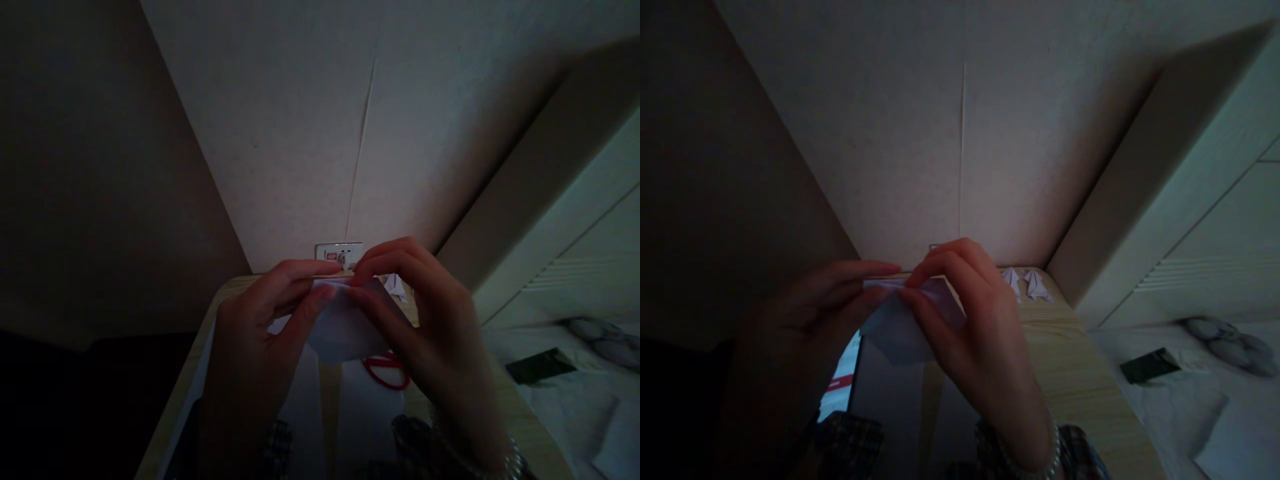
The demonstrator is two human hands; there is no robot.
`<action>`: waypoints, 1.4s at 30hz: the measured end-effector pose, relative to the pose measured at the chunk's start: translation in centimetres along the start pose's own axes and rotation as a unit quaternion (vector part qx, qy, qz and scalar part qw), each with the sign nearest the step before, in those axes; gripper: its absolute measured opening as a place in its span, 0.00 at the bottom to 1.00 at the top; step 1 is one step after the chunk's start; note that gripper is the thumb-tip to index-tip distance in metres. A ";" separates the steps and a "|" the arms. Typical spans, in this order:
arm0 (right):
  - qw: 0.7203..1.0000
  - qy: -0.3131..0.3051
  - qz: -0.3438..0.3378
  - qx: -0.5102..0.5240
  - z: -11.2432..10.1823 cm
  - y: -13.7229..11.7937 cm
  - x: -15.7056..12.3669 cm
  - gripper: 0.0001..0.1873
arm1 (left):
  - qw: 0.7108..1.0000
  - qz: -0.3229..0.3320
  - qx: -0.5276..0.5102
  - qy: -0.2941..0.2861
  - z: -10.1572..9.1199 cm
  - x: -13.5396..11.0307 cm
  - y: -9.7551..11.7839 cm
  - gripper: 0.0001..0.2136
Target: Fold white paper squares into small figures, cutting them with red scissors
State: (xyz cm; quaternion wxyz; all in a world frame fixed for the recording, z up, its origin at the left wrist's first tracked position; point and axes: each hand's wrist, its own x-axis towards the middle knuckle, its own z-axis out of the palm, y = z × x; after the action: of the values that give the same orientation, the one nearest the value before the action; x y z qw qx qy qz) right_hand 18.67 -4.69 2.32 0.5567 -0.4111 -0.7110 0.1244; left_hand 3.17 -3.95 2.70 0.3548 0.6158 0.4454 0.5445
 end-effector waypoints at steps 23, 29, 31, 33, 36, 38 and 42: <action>0.997 0.002 0.003 -0.077 0.5 -0.4 0.1 0.07 | 0.988 0.059 0.137 -0.041 -1.0 0.2 0.4 0.07; 0.998 -0.004 0.004 -0.065 -0.1 0.1 0.0 0.04 | 0.995 0.042 0.079 0.040 -0.2 0.0 0.1 0.07; 0.998 -0.018 0.006 -0.065 -0.4 0.3 0.0 0.04 | 0.995 0.033 0.069 0.059 -0.1 -0.1 0.0 0.06; 0.998 -0.026 0.006 -0.063 -0.5 0.3 0.1 0.03 | 0.996 0.028 0.060 0.067 -0.2 -0.1 -0.1 0.06; 0.998 -0.016 0.005 -0.055 -0.4 0.3 0.2 0.06 | 0.997 0.013 0.057 0.042 -0.3 0.0 -0.1 0.06; 0.999 -0.014 0.002 -0.049 -0.4 0.4 0.2 0.07 | 0.999 0.000 0.045 0.019 -0.4 0.1 -0.1 0.06; 0.999 -0.017 0.019 -0.033 -0.5 0.6 0.3 0.08 | 0.999 -0.011 0.032 0.002 -0.4 0.3 -0.3 0.06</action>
State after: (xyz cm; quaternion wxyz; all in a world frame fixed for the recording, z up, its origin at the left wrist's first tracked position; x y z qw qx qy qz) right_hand 19.35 -4.24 2.29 0.5281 -0.4403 -0.7163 0.1187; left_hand 2.70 -3.56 2.63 0.3398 0.6207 0.4699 0.5277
